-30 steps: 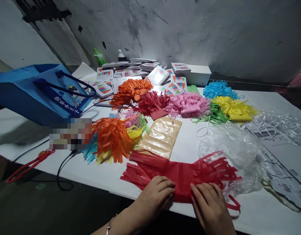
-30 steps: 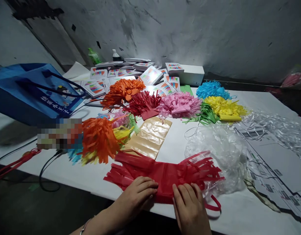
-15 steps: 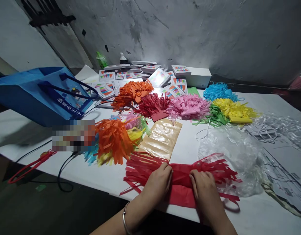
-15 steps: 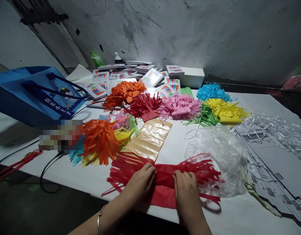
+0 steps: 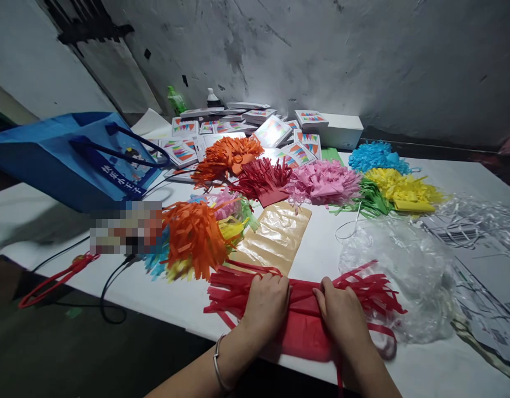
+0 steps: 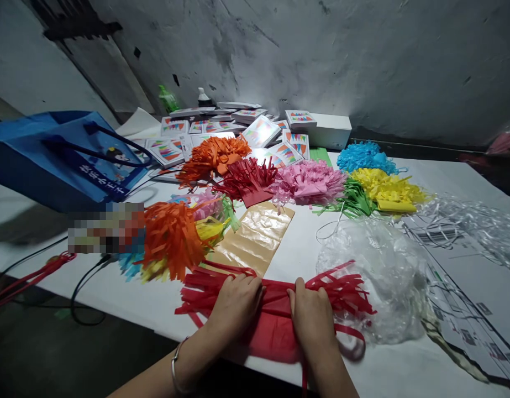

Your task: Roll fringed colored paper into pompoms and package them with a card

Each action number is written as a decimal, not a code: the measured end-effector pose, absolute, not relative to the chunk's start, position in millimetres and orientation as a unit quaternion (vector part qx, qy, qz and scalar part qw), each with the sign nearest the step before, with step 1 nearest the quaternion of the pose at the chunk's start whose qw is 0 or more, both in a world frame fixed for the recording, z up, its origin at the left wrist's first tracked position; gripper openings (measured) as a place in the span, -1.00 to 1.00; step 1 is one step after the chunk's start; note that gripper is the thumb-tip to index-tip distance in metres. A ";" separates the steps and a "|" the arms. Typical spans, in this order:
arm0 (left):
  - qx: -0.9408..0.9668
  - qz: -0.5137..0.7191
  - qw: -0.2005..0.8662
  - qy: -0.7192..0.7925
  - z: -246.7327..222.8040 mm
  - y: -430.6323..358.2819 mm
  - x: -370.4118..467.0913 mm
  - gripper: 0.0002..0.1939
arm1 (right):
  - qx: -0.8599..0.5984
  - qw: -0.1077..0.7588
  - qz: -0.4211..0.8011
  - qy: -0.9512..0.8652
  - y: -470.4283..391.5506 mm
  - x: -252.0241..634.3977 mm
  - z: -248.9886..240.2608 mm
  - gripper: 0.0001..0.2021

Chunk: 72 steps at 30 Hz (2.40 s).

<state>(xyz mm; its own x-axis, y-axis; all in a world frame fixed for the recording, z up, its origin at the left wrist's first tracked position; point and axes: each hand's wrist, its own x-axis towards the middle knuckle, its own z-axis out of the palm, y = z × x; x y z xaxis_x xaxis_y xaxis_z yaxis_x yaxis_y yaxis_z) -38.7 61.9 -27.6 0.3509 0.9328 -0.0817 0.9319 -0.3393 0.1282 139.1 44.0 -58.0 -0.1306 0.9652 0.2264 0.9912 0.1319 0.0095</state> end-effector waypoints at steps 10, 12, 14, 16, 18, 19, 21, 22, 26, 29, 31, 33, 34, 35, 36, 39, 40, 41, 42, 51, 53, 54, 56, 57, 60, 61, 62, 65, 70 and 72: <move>0.806 0.001 0.090 0.585 -30.9 75.4 -41.1 -0.80 | -0.488 0.257 -0.096 -0.828 12.4 129.5 -64.5 -0.68; 0.802 0.021 0.087 0.591 -27.0 72.8 -48.6 -0.81 | -0.487 0.260 -0.094 -0.828 12.3 129.8 -71.4 -0.69; 0.802 0.087 0.058 0.588 -23.3 65.6 -57.3 -0.83 | -0.503 0.281 -0.060 -0.815 12.5 130.9 -72.8 -0.71; 0.818 0.178 0.018 0.547 -23.4 55.5 -63.4 -0.73 | -0.517 0.313 -0.021 -0.796 11.2 131.6 -69.7 -0.74; 0.848 0.242 -0.003 0.472 -28.7 46.2 -64.8 -0.69 | -0.511 0.349 -0.002 -0.786 8.6 131.2 -65.5 -0.77; 0.861 0.257 0.000 0.438 -32.7 43.0 -64.0 -0.76 | -0.499 0.363 0.001 -0.787 7.3 130.7 -64.0 -0.79; 0.877 0.267 0.020 0.399 -41.1 40.2 -61.2 -0.88 | -0.478 0.371 -0.011 -0.796 5.2 129.4 -62.8 -0.82; 0.880 0.267 0.031 0.392 -44.5 40.2 -60.3 -0.85 | -0.470 0.366 -0.024 -0.803 4.5 129.1 -63.3 -0.80; 0.907 0.249 0.043 0.337 -49.9 41.2 -66.3 -0.79 | -0.438 0.347 -0.081 -0.825 2.3 133.4 -68.8 -0.65; 0.925 0.241 0.034 0.292 -52.2 37.0 -76.4 -0.80 | -0.418 0.354 -0.082 -0.833 -2.8 141.3 -73.8 -0.61; 0.923 0.248 0.033 0.293 -56.2 32.5 -80.8 -0.86 | -0.412 0.356 -0.064 -0.836 -8.3 147.0 -77.4 -0.65; 0.914 0.250 0.042 0.315 -61.3 28.4 -81.8 -0.92 | -0.417 0.368 -0.039 -0.830 -14.3 152.2 -81.3 -0.72; 0.909 0.251 0.050 0.328 -63.6 26.8 -81.1 -0.93 | -0.427 0.376 -0.030 -0.822 -17.0 154.4 -83.2 -0.75; 0.904 0.252 0.060 0.341 -65.6 25.7 -79.9 -0.94 | -0.442 0.375 -0.024 -0.815 -19.0 156.2 -84.8 -0.77; 0.897 0.254 0.070 0.355 -66.9 25.2 -78.3 -0.92 | -0.459 0.364 -0.025 -0.810 -20.2 157.4 -85.9 -0.78; 0.872 0.247 0.085 0.414 -65.4 26.7 -73.4 -0.83 | -0.519 0.321 -0.034 -0.791 -18.6 156.0 -85.1 -0.76; 0.864 0.234 0.086 0.437 -63.3 28.1 -72.0 -0.82 | -0.539 0.318 -0.034 -0.779 -16.8 154.0 -83.2 -0.73; 0.858 0.216 0.086 0.458 -60.5 29.7 -70.5 -0.82 | -0.560 0.320 -0.036 -0.764 -14.6 151.5 -80.7 -0.70; 0.853 0.196 0.084 0.475 -57.5 31.4 -69.0 -0.82 | -0.581 0.319 -0.039 -0.748 -12.5 148.9 -77.7 -0.67; 0.837 0.132 0.063 0.527 -49.3 39.4 -56.0 -0.84 | -0.529 0.343 -0.088 -0.771 -8.1 133.5 -77.2 -0.80; 0.836 0.136 0.064 0.528 -50.6 39.1 -57.4 -0.87 | -0.497 0.342 -0.082 -0.793 -7.7 133.0 -82.5 -0.76; 0.837 0.146 0.066 0.523 -51.1 38.8 -58.8 -0.90 | -0.491 0.339 -0.078 -0.799 -7.2 133.3 -83.7 -0.73; 0.849 0.183 0.066 0.492 -52.3 38.0 -62.3 -0.78 | -0.489 0.349 -0.054 -0.798 -5.7 133.9 -82.1 -0.72; 0.860 0.205 0.063 0.463 -53.0 37.4 -63.9 -0.74 | -0.492 0.360 -0.035 -0.792 -4.9 133.8 -79.5 -0.74; 0.890 0.261 0.051 0.371 -55.4 36.0 -66.6 -0.92 | -0.495 0.379 0.005 -0.782 -2.4 129.4 -70.2 -0.81; 0.893 0.273 0.051 0.354 -56.2 35.7 -66.7 -0.92 | -0.491 0.375 0.003 -0.787 -1.6 126.7 -68.2 -0.80; 0.895 0.279 0.053 0.344 -57.0 35.6 -66.6 -0.88 | -0.485 0.366 -0.005 -0.794 -1.0 123.9 -67.2 -0.78; 0.897 0.282 0.055 0.335 -60.2 36.3 -67.4 -0.81 | -0.456 0.355 -0.047 -0.815 -1.4 120.5 -71.3 -0.66; 0.894 0.293 0.053 0.336 -70.1 36.5 -77.3 -0.78 | -0.456 0.390 -0.054 -0.798 -12.2 142.2 -87.7 -0.66; 0.891 0.295 0.067 0.339 -72.1 34.8 -81.2 -0.82 | -0.467 0.399 -0.023 -0.789 -16.2 151.9 -90.2 -0.71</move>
<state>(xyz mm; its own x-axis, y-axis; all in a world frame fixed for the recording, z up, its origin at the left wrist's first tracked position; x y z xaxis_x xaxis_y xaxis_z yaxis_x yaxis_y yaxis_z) -81.2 34.8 -72.1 0.5961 0.6435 0.4801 0.5650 -0.7611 0.3185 151.9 -16.2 -90.2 -0.2455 0.7187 0.6505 0.7557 0.5622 -0.3359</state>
